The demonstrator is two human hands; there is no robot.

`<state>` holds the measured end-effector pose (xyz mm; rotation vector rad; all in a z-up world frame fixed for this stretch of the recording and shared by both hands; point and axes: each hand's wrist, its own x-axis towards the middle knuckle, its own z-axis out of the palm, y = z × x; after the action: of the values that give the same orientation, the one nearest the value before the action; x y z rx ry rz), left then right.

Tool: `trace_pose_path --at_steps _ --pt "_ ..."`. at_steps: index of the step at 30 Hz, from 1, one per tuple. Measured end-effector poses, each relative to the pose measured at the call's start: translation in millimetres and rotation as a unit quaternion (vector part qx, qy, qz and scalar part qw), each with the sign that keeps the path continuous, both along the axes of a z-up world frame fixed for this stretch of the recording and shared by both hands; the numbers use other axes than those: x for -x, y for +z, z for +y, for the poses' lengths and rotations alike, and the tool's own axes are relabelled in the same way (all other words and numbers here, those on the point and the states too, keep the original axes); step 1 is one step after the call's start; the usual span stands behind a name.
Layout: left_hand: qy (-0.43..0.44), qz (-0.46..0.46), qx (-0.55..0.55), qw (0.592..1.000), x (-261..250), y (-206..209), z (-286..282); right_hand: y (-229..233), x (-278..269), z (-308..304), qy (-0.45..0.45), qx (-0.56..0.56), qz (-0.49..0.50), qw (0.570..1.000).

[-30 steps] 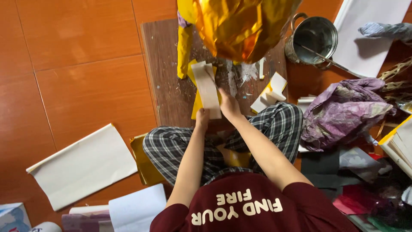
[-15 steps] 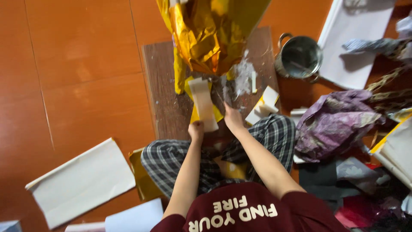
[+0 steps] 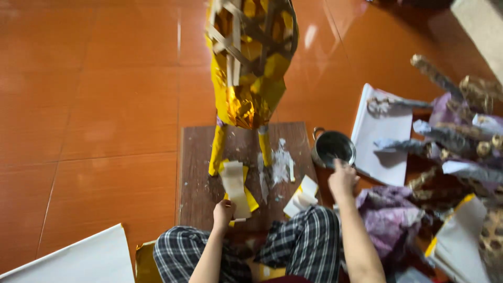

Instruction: Applying yellow paper strips to a sculpture frame to build its surface

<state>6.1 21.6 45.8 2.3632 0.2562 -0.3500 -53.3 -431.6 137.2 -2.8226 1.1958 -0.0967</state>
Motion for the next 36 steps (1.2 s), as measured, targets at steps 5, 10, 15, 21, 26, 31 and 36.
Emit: trace_pose_path --at_steps 5,10,15,21,26,31,36 --pt "0.178 0.168 0.49 0.837 -9 101 -16 146 -28 214 0.592 -0.099 -0.393 0.697" --pt "0.112 0.155 0.526 0.829 1 216 -5 142 -39 253 0.584 0.026 -0.344 0.735" --pt "-0.161 -0.039 0.403 0.9 4 312 25 232 -38 252 0.57 -0.071 -0.363 0.734" --pt "-0.175 -0.195 0.338 0.904 -32 358 55 358 -22 194 0.503 -0.337 -0.462 0.648" --pt "-0.162 -0.521 0.233 0.805 -55 517 61 464 -46 188 0.412 -0.285 -0.605 0.619" --pt "-0.141 -0.569 0.346 0.733 -141 625 27 543 -121 149 0.436 -0.271 -0.569 0.643" --pt "-0.09 -0.537 0.29 0.787 -244 632 9 561 -167 148 0.322 -0.321 -0.519 0.724"
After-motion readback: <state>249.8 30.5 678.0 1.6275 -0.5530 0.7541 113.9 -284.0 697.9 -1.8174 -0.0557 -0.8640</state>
